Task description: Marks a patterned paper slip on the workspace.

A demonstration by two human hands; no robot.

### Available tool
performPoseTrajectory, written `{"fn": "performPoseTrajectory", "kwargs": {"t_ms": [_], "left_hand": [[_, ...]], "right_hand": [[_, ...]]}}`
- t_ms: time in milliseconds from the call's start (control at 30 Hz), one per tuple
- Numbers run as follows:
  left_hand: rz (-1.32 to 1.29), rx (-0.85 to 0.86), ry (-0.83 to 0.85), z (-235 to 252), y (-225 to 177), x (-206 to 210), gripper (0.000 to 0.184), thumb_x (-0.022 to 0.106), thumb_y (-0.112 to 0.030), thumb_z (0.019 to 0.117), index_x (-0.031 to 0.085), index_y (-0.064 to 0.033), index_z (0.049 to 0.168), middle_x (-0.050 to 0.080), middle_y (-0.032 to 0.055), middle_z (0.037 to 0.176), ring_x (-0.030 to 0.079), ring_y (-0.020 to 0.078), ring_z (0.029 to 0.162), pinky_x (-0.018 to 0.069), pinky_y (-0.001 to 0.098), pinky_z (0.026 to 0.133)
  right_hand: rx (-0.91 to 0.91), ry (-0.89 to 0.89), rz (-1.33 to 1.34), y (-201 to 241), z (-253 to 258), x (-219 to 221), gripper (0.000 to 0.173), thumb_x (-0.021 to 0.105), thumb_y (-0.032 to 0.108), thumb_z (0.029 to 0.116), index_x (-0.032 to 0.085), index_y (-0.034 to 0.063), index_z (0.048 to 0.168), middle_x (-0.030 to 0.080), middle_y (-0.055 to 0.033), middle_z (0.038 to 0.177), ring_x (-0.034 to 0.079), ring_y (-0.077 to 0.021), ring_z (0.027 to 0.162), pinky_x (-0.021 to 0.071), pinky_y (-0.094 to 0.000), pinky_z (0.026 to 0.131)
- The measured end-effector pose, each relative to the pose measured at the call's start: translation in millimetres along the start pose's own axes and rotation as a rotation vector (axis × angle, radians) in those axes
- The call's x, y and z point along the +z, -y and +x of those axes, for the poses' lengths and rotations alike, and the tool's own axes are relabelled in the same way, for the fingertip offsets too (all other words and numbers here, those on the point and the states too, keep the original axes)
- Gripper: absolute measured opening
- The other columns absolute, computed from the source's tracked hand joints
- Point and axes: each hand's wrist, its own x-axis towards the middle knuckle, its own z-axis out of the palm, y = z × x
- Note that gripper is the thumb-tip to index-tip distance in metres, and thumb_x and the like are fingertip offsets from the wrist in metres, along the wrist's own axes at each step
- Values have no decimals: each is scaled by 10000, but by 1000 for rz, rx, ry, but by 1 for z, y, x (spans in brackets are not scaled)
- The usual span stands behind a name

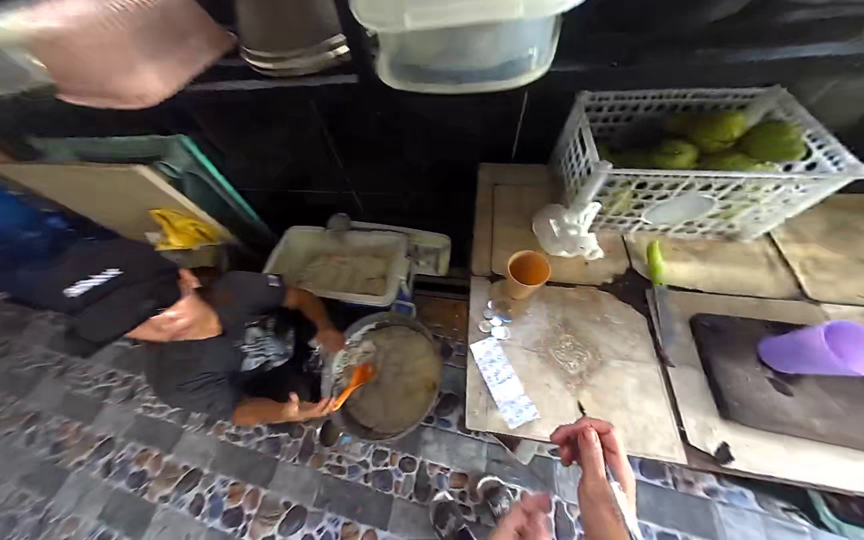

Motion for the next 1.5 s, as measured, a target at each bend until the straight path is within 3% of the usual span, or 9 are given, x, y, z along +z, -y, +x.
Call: {"fn": "performPoseTrajectory", "kwargs": {"t_ms": [133, 300, 600, 767, 867, 967, 1100, 1267, 1500], "left_hand": [[498, 305, -190, 95, 7, -41, 365, 603, -256, 985, 695, -68, 1284, 572, 171, 1452, 476, 359, 1403, 367, 568, 1160], [822, 509, -273, 174, 15, -48, 562, 608, -611, 916, 670, -278, 1365, 404, 154, 1606, 288, 462, 1501, 232, 687, 1184], [991, 562, -260, 176, 46, -49, 673, 554, -765, 869, 575, -417, 1444, 258, 174, 1673, 194, 491, 1527, 132, 760, 1164], [987, 520, -181, 178, 40, -54, 688, 596, -807, 800, 547, -522, 1424, 131, 120, 1716, 63, 447, 1563, 62, 760, 1168], [933, 460, -137, 181, 38, -57, 738, 678, -809, 723, 545, -556, 1404, 62, 119, 1724, 1, 426, 1570, 64, 766, 1162], [868, 427, -122, 183, 38, -57, 772, 744, -778, 674, 555, -559, 1390, 29, 88, 1730, -26, 405, 1574, 63, 774, 1155], [792, 405, -124, 185, 38, -57, 777, 802, -741, 637, 572, -572, 1359, 32, 65, 1731, -27, 393, 1575, 61, 783, 1154], [765, 393, -116, 185, 35, -57, 786, 824, -729, 614, 573, -587, 1346, 28, 78, 1729, -18, 386, 1576, 70, 774, 1157], [747, 450, -136, 187, 35, -56, 476, 667, -662, 867, 612, -547, 1326, 97, 46, 1726, 1, 341, 1585, 48, 734, 1186]], "right_hand": [[-68, -35, -122, -39, 23, -20, 318, 355, 293, 1113, 562, 63, 1039, 709, 42, 845, 623, -21, 654, 523, -170, 594], [-156, -101, -156, -69, 34, -12, 434, 354, 474, 1105, 595, 117, 1051, 717, 38, 894, 648, -52, 700, 551, -197, 632], [-248, -154, -268, -81, 22, 9, 233, 471, 397, 1091, 608, 208, 1085, 726, 70, 995, 684, -39, 842, 569, -187, 732], [-273, -90, -321, -88, 15, 5, 437, 394, 590, 1057, 689, 267, 1054, 680, 117, 933, 632, -3, 786, 515, -152, 675], [-233, -44, -348, -85, 17, 7, 432, 404, 541, 1076, 702, 228, 1064, 667, 86, 934, 618, -19, 777, 518, -177, 674], [-184, -17, -204, -79, 25, 17, 292, 535, 471, 1047, 647, 262, 1217, 707, 66, 950, 645, -35, 733, 543, -185, 652], [-206, -44, -121, -75, 38, 26, 107, 719, 278, 953, 692, 262, 1054, 724, 79, 891, 657, -11, 684, 561, -157, 614], [-189, -16, -100, -75, 48, 22, 141, 756, 142, 898, 666, 213, 979, 701, 60, 800, 667, -32, 661, 581, -176, 599], [-112, -71, -193, -74, 50, 26, 145, 709, 85, 871, 617, 196, 852, 596, 70, 647, 548, -21, 502, 480, -160, 447]]}}
